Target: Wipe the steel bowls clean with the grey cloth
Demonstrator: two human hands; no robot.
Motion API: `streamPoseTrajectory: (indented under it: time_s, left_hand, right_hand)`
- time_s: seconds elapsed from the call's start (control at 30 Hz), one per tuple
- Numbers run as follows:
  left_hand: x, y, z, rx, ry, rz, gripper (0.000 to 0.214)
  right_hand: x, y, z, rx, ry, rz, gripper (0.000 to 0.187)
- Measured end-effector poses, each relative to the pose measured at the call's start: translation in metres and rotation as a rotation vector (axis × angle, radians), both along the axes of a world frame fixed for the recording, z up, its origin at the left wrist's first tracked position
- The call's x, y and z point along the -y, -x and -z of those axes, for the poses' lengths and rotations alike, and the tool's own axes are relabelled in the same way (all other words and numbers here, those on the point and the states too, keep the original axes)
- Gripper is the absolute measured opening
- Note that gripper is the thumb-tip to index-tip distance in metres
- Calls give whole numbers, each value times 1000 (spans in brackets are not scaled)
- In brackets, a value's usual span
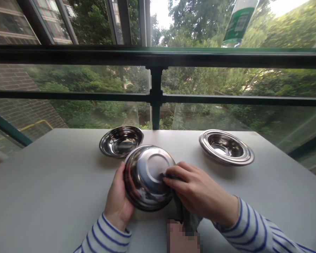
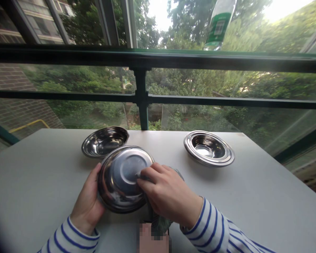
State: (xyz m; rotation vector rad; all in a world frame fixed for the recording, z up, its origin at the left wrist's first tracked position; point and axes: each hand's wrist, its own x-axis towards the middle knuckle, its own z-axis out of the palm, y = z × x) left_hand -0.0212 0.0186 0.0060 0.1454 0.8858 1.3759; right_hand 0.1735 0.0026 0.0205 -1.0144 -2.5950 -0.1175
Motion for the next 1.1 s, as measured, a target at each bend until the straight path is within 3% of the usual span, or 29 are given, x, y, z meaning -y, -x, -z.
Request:
streamPoseTrajectory:
  time_s: [0.2, 0.33, 0.5, 0.63, 0.8, 1.0, 1.1]
  left_hand:
    - [-1, 1, -1, -12, 10, -23, 28]
    - [-1, 0, -1, -14, 8, -19, 29]
    - [-1, -1, -1, -27, 4, -31, 27]
    - [-1, 0, -1, -4, -10, -6, 28]
    - [-2, 0, -2, -7, 6, -30, 27]
    - [-3, 1, -2, -17, 0, -38, 27]
    - [-4, 1, -2, -5, 2, -56, 28]
  right_hand:
    - [-2, -2, 1, 5, -47, 52, 27]
    - [0, -1, 2, -23, 12, -25, 25]
    - [0, -2, 2, -34, 19, 48, 31]
    - [0, 0, 2, -41, 44, -26, 28]
    - [0, 1, 5, -57, 11, 66, 33]
    - [5, 6, 7, -68, 16, -72, 30]
    - [4, 5, 7, -82, -19, -37, 30]
